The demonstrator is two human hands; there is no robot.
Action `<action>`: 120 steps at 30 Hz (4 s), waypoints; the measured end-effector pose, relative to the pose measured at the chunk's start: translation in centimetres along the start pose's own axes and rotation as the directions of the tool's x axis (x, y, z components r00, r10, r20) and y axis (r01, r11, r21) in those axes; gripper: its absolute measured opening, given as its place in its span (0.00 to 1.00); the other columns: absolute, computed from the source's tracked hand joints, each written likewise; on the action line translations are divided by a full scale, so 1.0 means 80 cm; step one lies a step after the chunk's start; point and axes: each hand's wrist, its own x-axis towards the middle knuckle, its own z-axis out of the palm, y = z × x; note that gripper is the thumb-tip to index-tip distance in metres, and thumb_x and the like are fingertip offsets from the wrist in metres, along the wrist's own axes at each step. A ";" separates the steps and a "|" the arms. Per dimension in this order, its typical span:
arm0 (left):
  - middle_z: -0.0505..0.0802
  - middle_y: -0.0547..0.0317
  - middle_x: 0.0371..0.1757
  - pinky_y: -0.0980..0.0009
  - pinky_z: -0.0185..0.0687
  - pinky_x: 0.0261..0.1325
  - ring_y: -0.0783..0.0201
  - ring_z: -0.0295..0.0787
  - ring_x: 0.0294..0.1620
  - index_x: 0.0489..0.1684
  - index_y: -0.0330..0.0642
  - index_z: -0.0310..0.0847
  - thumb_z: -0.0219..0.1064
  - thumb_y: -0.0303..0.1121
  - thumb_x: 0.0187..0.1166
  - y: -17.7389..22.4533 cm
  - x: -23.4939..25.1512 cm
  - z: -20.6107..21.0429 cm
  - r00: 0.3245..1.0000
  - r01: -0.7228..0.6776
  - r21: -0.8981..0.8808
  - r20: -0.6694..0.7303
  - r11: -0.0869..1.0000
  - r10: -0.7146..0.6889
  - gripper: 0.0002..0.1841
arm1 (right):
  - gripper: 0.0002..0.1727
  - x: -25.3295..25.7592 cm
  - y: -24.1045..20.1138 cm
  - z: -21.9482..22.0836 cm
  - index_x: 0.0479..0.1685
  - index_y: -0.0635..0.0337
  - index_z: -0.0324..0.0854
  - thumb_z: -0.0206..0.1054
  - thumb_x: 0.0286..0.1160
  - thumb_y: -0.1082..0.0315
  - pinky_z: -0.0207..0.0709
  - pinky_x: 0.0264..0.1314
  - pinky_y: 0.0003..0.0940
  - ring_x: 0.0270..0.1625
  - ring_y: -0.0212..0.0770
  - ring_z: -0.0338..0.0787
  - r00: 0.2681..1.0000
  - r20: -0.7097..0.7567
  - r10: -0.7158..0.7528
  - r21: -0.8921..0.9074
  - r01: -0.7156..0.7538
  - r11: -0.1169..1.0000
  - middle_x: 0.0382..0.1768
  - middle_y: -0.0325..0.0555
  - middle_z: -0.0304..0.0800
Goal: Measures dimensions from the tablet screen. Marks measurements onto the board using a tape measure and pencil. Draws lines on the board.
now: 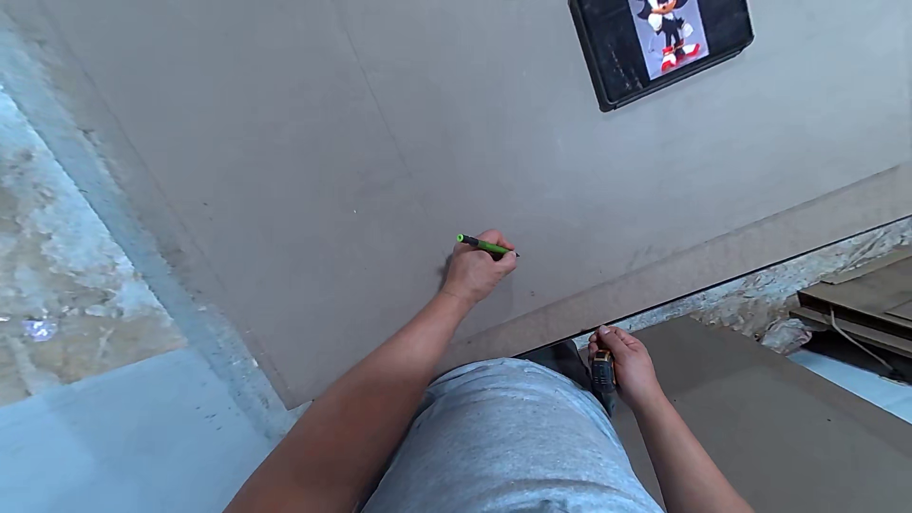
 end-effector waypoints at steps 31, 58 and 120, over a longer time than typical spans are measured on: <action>0.94 0.52 0.30 0.69 0.89 0.33 0.63 0.90 0.26 0.46 0.34 0.85 0.68 0.24 0.81 -0.052 -0.119 0.031 0.834 0.120 -0.522 -0.408 0.844 -0.371 0.04 | 0.17 0.117 -0.153 -0.108 0.54 0.45 0.92 0.58 0.89 0.51 0.81 0.63 0.48 0.53 0.37 0.91 0.698 0.400 -0.594 -0.809 0.573 0.129 0.50 0.36 0.94; 0.95 0.53 0.32 0.73 0.88 0.32 0.66 0.91 0.28 0.44 0.33 0.87 0.69 0.21 0.77 -0.037 -0.138 0.083 0.751 0.091 -0.575 -0.496 0.813 -0.435 0.04 | 0.32 0.255 -0.177 0.000 0.88 0.50 0.70 0.45 0.91 0.47 0.46 0.97 0.51 0.94 0.43 0.58 0.197 0.784 -0.588 -0.500 0.762 -0.412 0.91 0.42 0.65; 0.94 0.62 0.30 0.75 0.85 0.26 0.71 0.88 0.24 0.42 0.40 0.90 0.75 0.27 0.72 -0.020 -0.039 0.065 0.889 -0.173 -0.326 -0.458 0.929 0.004 0.05 | 0.39 0.260 -0.183 0.002 0.93 0.44 0.62 0.44 0.84 0.38 0.36 0.96 0.61 0.96 0.46 0.52 0.390 0.686 -0.614 -0.684 0.632 -0.363 0.94 0.40 0.56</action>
